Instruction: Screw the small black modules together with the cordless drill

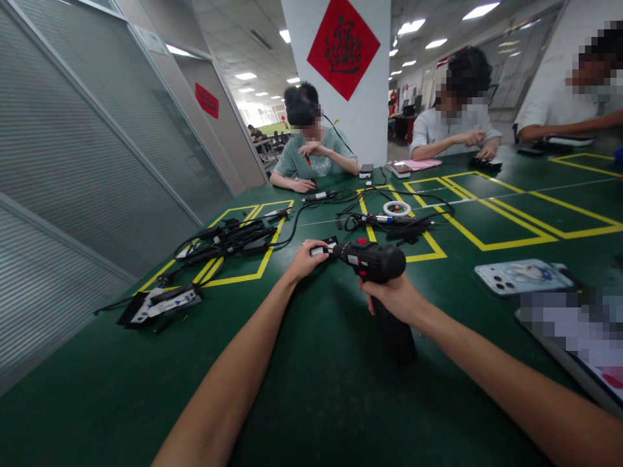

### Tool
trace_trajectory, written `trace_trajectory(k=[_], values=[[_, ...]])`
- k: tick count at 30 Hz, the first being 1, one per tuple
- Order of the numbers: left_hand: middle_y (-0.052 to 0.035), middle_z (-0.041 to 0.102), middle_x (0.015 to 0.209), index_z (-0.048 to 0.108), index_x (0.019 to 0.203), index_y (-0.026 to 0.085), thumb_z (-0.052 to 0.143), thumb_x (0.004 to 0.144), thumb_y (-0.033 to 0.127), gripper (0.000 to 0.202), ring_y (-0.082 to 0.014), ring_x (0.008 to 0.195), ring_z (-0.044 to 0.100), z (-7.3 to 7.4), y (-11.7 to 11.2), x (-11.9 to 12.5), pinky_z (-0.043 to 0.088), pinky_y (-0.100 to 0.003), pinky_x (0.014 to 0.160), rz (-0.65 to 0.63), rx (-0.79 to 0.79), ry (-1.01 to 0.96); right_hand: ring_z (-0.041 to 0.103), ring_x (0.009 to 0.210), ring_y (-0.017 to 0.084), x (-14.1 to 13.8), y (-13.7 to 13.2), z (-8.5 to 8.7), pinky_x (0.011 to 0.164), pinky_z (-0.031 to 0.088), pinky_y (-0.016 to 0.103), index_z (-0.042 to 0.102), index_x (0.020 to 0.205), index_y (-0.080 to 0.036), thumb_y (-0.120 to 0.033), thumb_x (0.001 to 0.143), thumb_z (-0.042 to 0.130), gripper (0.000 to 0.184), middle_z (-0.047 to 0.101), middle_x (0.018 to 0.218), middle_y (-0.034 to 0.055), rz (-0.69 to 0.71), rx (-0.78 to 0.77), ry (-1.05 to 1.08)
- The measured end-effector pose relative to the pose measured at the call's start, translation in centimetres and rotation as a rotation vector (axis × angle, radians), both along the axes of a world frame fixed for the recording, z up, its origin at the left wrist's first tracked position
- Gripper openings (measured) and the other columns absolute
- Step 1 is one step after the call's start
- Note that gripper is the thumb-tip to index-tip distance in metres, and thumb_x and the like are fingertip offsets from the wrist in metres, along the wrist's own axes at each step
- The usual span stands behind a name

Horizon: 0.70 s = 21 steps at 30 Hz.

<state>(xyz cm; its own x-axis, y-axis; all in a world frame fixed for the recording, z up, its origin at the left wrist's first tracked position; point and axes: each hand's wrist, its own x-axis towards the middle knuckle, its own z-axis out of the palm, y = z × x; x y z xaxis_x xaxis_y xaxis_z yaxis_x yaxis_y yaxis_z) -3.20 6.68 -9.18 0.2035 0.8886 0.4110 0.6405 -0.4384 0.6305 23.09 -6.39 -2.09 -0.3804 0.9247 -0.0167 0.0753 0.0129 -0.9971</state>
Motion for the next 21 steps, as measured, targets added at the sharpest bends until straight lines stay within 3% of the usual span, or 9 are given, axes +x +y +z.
trace_trajectory(k=[10,21], values=[[-0.0031,0.061,0.099,0.066,0.099,0.021,0.062,0.067,0.024,0.032,-0.0214,0.098,0.055,-0.32,0.49,0.13,0.042,-0.037,0.092,0.053,-0.008,-0.004,0.050,0.038,0.013,-0.23,0.19,-0.09,0.040,0.038,0.023,0.054,0.067,-0.019,-0.017,0.070,0.055,0.004,0.052,0.041,-0.0040,-0.012,-0.032,-0.012],[-0.0030,0.060,0.097,0.065,0.098,0.021,0.063,0.067,0.025,0.031,-0.0213,0.096,0.055,-0.34,0.85,-0.01,0.042,-0.036,0.091,0.025,0.004,-0.002,0.052,0.039,0.013,-0.37,-0.08,0.25,0.041,0.041,0.023,0.057,0.074,-0.018,-0.016,0.071,0.055,0.004,0.054,0.042,-0.0032,-0.010,-0.044,0.023]])
